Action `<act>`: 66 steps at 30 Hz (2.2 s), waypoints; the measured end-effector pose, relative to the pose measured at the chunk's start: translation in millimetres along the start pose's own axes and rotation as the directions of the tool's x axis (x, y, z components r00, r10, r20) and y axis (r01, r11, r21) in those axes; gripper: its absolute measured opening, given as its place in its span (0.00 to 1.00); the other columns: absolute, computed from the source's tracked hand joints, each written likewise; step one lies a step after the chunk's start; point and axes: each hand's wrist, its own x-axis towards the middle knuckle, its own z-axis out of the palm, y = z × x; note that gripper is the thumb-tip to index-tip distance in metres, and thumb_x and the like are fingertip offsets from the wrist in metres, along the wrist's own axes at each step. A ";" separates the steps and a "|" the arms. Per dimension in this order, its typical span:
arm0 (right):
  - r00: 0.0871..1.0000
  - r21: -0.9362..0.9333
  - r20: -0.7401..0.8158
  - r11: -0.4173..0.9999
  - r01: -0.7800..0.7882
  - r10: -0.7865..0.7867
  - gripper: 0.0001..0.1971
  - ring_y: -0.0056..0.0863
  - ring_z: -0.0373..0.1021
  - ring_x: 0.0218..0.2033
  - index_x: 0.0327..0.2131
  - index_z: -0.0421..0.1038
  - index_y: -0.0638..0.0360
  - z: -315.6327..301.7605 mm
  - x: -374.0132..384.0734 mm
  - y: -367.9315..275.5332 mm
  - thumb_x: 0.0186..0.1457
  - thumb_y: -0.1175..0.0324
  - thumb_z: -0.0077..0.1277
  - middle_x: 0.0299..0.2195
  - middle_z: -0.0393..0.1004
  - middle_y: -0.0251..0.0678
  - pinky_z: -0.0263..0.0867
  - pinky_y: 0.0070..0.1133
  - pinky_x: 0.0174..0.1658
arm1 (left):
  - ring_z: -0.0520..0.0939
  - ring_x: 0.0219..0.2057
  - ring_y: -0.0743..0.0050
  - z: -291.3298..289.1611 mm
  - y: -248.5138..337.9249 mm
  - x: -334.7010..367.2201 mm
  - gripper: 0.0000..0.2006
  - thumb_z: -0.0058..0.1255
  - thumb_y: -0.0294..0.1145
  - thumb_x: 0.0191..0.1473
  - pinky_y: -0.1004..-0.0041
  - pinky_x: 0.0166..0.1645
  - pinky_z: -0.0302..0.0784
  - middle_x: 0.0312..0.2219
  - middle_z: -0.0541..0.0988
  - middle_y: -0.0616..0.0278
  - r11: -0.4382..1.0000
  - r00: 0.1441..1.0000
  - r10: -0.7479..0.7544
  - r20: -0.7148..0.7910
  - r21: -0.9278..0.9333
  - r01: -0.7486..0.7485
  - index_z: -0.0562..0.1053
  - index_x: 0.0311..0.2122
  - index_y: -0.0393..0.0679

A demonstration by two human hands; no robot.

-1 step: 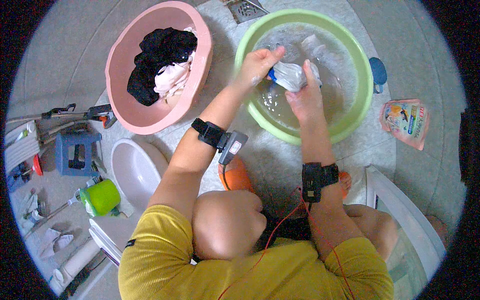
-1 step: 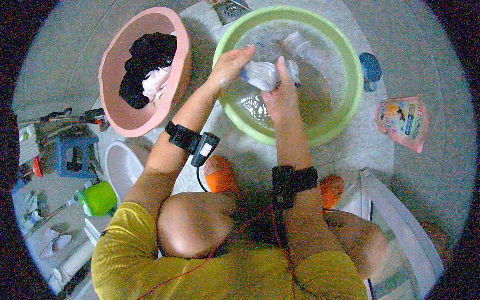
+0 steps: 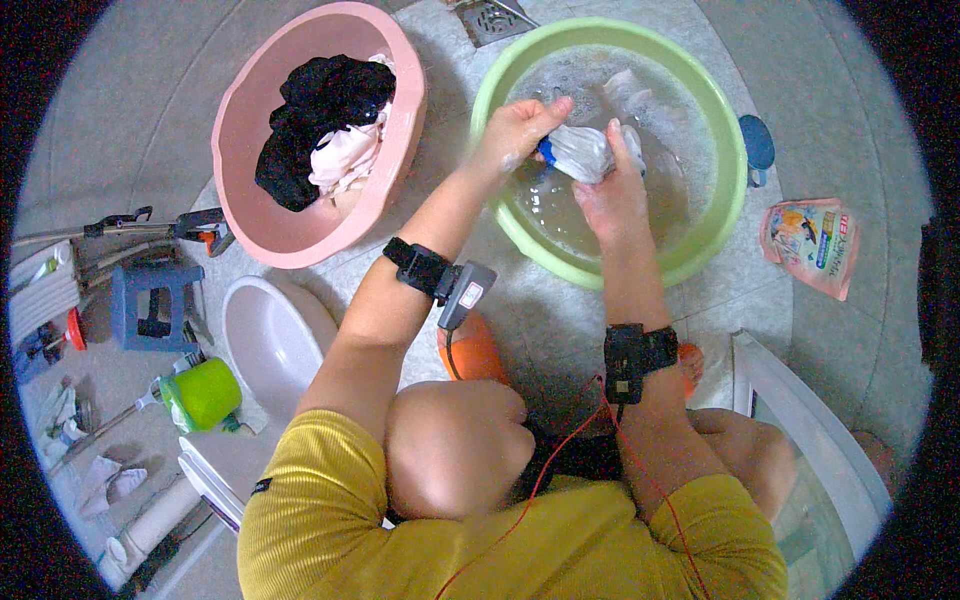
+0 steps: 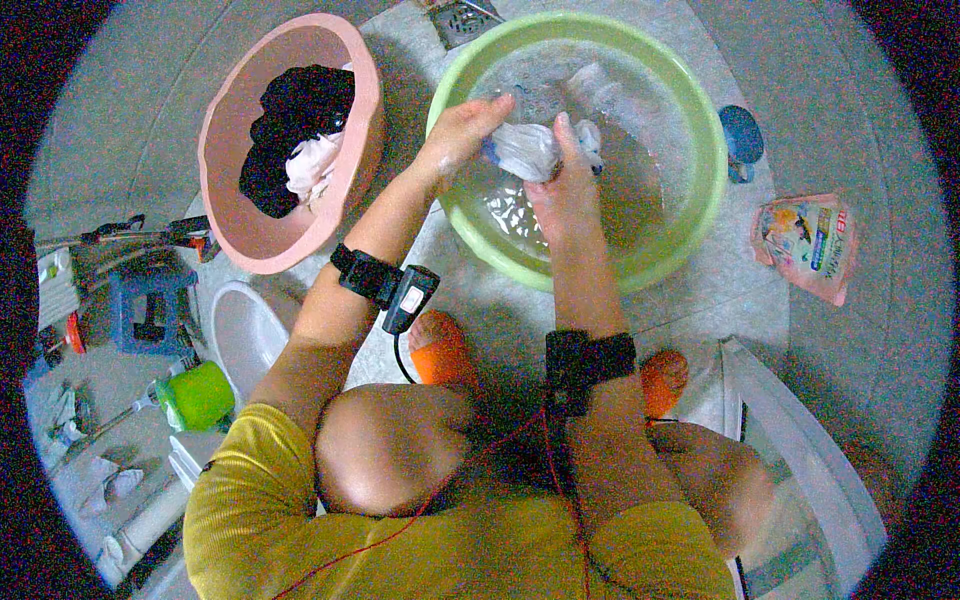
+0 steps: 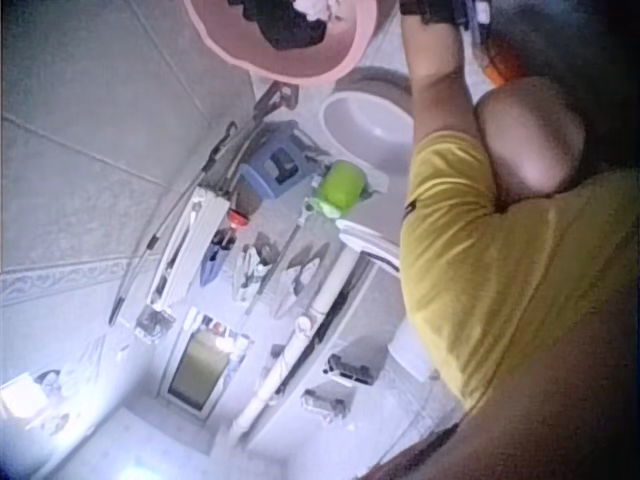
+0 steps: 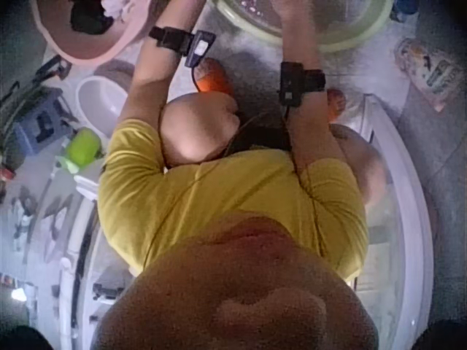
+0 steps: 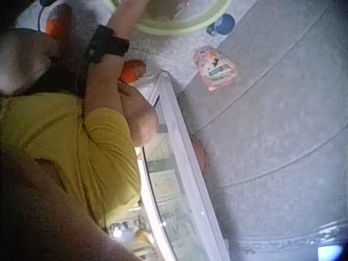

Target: Washing clothes by hand in basins with detergent on a bathroom floor.

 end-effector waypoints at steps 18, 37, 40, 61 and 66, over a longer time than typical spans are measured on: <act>0.992 0.375 0.069 0.919 -0.120 0.102 0.15 0.23 0.59 0.32 0.40 0.54 0.48 19.7 -7.7 -38.4 0.50 0.55 0.33 0.34 0.61 0.33 0.58 0.20 0.34 | 0.69 0.31 0.78 -10.9 -2.4 -6.7 0.19 0.49 0.42 0.38 0.82 0.35 0.62 0.29 0.70 0.64 0.975 0.873 -0.140 0.468 -0.087 0.203 0.67 0.35 0.41; 0.888 0.331 -0.188 0.878 -0.345 0.420 0.13 0.24 0.62 0.23 0.32 0.61 0.49 36.8 -18.8 5.6 0.46 0.55 0.34 0.25 0.65 0.28 0.58 0.25 0.25 | 0.71 0.21 0.51 33.0 -12.6 1.1 0.14 0.39 0.42 0.42 0.63 0.27 0.67 0.16 0.70 0.50 0.585 0.879 0.476 0.034 0.734 -0.345 0.69 0.17 0.44; 0.967 0.667 0.123 0.703 -0.247 0.223 0.14 0.22 0.62 0.21 0.28 0.60 0.51 -21.1 6.1 24.7 0.50 0.55 0.28 0.22 0.64 0.28 0.58 0.19 0.18 | 0.73 0.23 0.57 69.6 6.1 -33.5 0.07 0.43 0.36 0.41 0.71 0.26 0.68 0.21 0.72 0.54 0.546 0.833 0.495 0.246 0.657 -0.519 0.68 0.26 0.46; 0.897 0.329 -0.272 0.909 -0.254 0.349 0.09 0.19 0.60 0.17 0.28 0.61 0.53 26.7 -25.4 0.0 0.47 0.60 0.35 0.18 0.62 0.26 0.59 0.20 0.18 | 0.73 0.27 0.56 44.0 -11.6 -7.5 0.12 0.36 0.39 0.45 0.64 0.32 0.67 0.23 0.72 0.51 0.494 0.884 0.418 0.208 0.764 -0.414 0.71 0.28 0.47; 0.867 0.296 -0.174 0.864 -0.407 0.468 0.08 0.21 0.62 0.18 0.28 0.61 0.51 18.7 -35.5 14.8 0.47 0.61 0.36 0.21 0.63 0.26 0.58 0.17 0.17 | 0.73 0.26 0.55 57.6 9.2 -26.0 0.10 0.38 0.36 0.43 0.64 0.31 0.67 0.23 0.72 0.52 0.645 0.986 0.048 -0.161 0.759 0.093 0.71 0.28 0.46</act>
